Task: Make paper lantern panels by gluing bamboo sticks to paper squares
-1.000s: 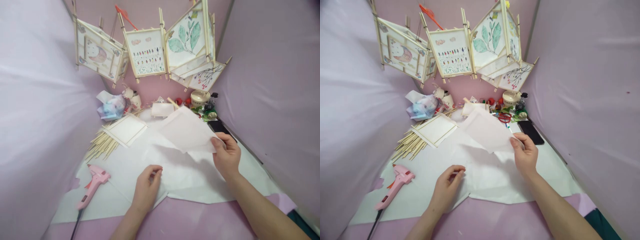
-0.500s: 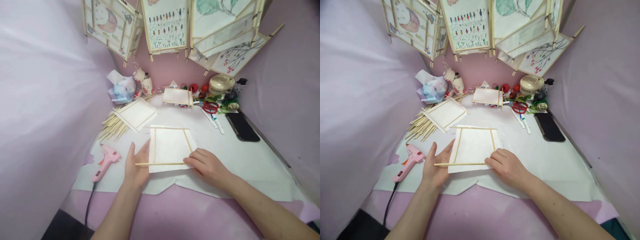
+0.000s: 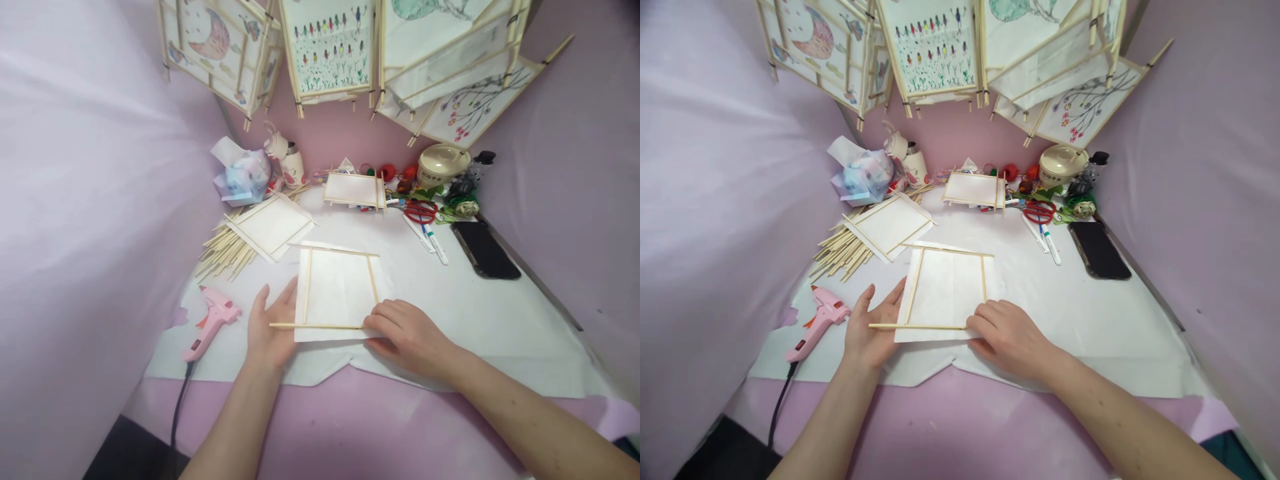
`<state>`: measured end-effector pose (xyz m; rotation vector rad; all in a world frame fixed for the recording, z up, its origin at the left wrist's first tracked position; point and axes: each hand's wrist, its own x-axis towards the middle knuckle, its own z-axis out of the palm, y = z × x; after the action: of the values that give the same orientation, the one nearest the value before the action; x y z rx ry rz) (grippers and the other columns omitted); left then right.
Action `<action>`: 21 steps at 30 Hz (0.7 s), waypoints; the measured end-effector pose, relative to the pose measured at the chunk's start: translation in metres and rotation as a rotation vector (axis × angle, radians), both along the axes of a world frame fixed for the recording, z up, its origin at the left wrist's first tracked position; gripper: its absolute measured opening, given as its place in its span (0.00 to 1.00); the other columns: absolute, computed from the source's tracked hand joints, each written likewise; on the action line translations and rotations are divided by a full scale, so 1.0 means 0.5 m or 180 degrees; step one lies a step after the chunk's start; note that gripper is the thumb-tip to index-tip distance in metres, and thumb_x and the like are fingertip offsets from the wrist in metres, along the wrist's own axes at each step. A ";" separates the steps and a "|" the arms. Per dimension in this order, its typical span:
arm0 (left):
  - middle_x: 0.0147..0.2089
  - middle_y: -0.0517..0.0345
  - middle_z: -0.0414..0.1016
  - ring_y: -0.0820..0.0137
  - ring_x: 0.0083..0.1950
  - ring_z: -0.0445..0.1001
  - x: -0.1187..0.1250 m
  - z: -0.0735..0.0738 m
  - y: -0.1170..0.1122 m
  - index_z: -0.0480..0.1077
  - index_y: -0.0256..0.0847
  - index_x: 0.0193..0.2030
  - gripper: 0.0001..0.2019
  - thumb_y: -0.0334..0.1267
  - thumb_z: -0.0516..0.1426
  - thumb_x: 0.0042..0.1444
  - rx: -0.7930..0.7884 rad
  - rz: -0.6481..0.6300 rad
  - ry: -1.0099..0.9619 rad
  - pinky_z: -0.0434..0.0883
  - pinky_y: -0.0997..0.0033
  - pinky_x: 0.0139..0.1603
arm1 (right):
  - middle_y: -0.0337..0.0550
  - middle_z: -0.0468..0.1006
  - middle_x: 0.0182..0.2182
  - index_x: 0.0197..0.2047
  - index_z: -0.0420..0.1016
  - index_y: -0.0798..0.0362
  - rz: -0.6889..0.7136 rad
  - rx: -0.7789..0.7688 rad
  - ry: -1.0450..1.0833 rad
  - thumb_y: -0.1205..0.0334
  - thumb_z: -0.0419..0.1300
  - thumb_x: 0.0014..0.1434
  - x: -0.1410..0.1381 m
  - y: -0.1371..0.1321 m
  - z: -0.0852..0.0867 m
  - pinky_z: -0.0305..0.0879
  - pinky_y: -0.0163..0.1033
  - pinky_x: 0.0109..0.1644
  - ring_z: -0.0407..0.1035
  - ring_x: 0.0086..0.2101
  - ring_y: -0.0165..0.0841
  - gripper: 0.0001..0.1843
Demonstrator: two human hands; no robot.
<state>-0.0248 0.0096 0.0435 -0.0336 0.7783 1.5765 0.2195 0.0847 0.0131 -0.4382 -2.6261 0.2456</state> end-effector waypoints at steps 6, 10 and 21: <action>0.53 0.37 0.76 0.51 0.54 0.77 -0.001 -0.009 0.005 0.61 0.30 0.63 0.25 0.45 0.47 0.64 -0.0176 0.0361 -0.0045 0.73 0.45 0.54 | 0.42 0.72 0.31 0.38 0.67 0.52 -0.0143 -0.0082 0.0072 0.68 0.57 0.58 0.002 0.008 -0.001 0.56 0.39 0.34 0.62 0.31 0.33 0.04; 0.55 0.35 0.75 0.51 0.56 0.76 -0.001 -0.012 0.005 0.61 0.30 0.63 0.26 0.45 0.49 0.63 -0.0132 0.0337 -0.0043 0.73 0.45 0.54 | 0.43 0.72 0.33 0.41 0.68 0.53 -0.0212 -0.0115 0.0018 0.67 0.58 0.57 -0.001 0.007 -0.006 0.57 0.40 0.35 0.63 0.32 0.34 0.07; 0.60 0.42 0.72 0.54 0.64 0.69 0.021 0.019 -0.011 0.67 0.37 0.59 0.25 0.51 0.51 0.62 0.0608 0.0052 0.0150 0.73 0.56 0.56 | 0.42 0.72 0.29 0.41 0.70 0.50 -0.1174 -0.0810 0.1495 0.67 0.53 0.64 -0.004 -0.008 -0.008 0.63 0.39 0.33 0.67 0.30 0.33 0.06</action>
<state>-0.0142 0.0040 0.0528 0.1369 0.6624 1.6659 0.2173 0.0808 0.0092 -0.8275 -2.0202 0.4950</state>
